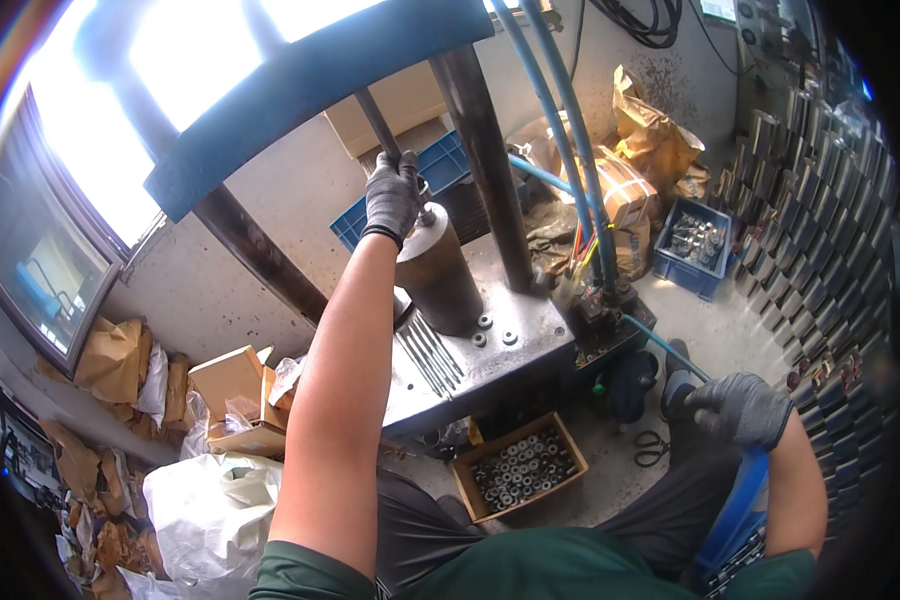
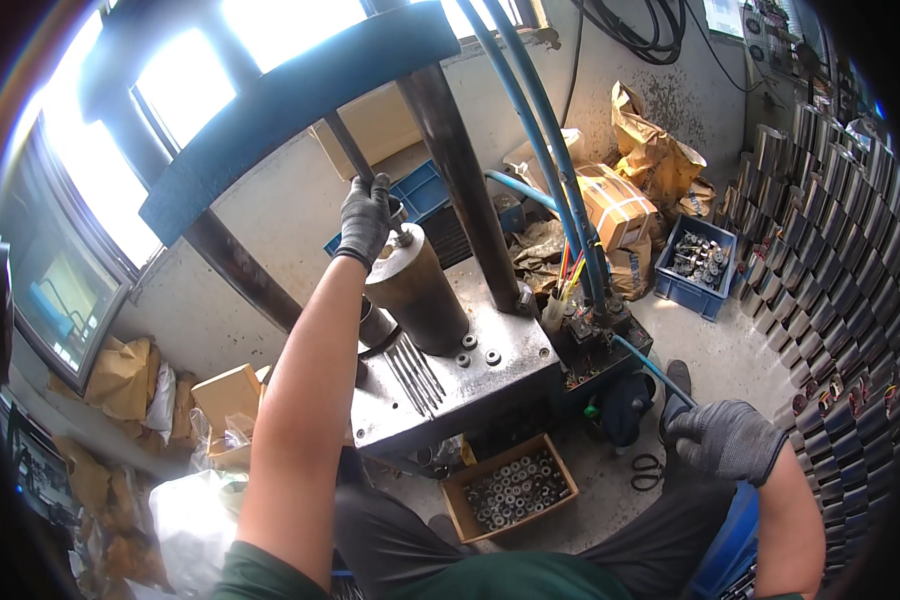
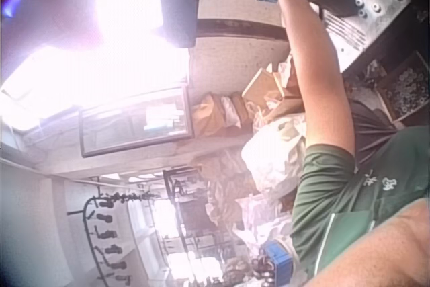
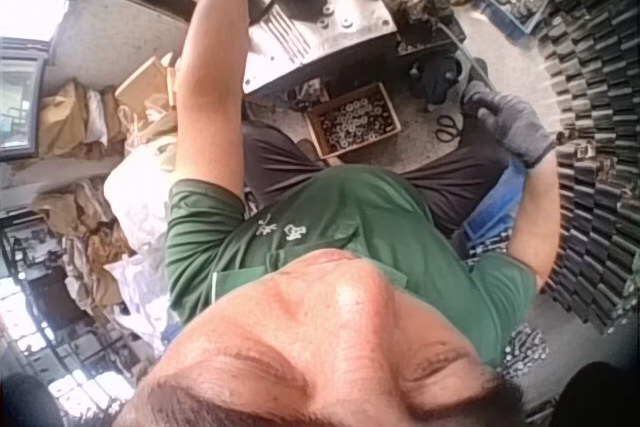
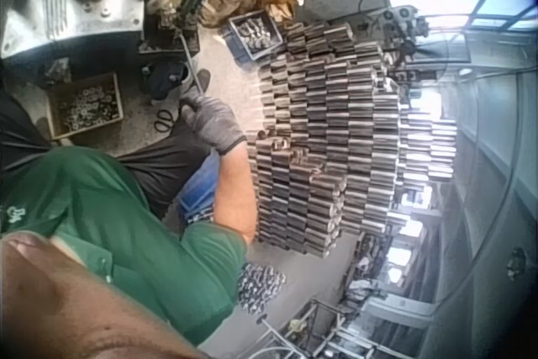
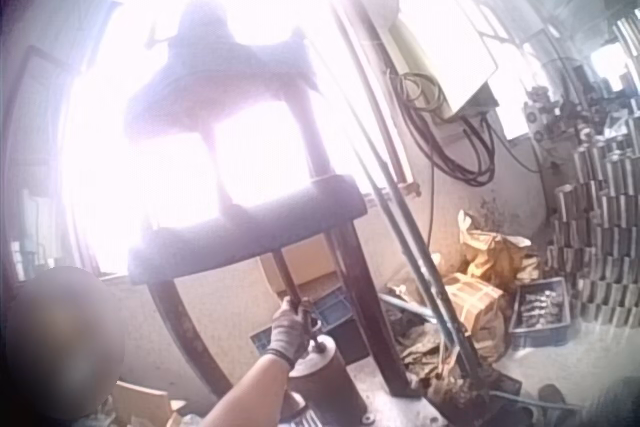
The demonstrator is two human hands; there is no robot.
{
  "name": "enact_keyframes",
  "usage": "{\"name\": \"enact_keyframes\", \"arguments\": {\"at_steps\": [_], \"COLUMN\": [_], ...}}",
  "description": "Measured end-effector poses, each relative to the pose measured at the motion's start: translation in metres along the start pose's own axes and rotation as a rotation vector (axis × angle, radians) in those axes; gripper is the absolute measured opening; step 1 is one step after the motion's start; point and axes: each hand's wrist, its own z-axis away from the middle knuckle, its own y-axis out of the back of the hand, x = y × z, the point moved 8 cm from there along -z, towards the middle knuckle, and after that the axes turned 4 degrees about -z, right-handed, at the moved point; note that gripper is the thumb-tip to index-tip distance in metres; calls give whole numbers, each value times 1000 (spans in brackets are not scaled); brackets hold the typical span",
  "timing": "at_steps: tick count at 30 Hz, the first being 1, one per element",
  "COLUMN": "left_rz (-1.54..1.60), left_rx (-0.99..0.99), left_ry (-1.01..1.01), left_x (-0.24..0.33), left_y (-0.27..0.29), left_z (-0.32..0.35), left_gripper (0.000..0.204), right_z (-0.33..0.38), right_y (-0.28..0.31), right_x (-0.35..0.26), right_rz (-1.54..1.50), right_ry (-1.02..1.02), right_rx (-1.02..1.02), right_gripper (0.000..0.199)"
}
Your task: Assembling metal rods by manually placing washers and spacers onto them using a machine workstation.
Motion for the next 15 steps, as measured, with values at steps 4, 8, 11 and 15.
{"name": "enact_keyframes", "arguments": {"at_steps": [4, 8, 11, 15], "left_rz": [-32, -26, -28, -69], "left_rx": [-20, -25, -20, -9], "left_ry": [16, 45, 33, 28], "left_x": [-2, -1, 3, 6], "left_y": [-1, -1, 1, 1], "left_z": [-1, 1, 5, 7], "left_gripper": [31, 31, 31, 31], "right_z": [3, 1, 1, 1], "right_y": [-4, -9, -3, -16], "right_x": [0, 2, 2, 5], "right_rz": [50, 79, 9, 141], "right_ry": [-13, -47, -4, -76], "right_rx": [-46, -126, -30, -210], "right_gripper": [32, 32, 33, 33]}}
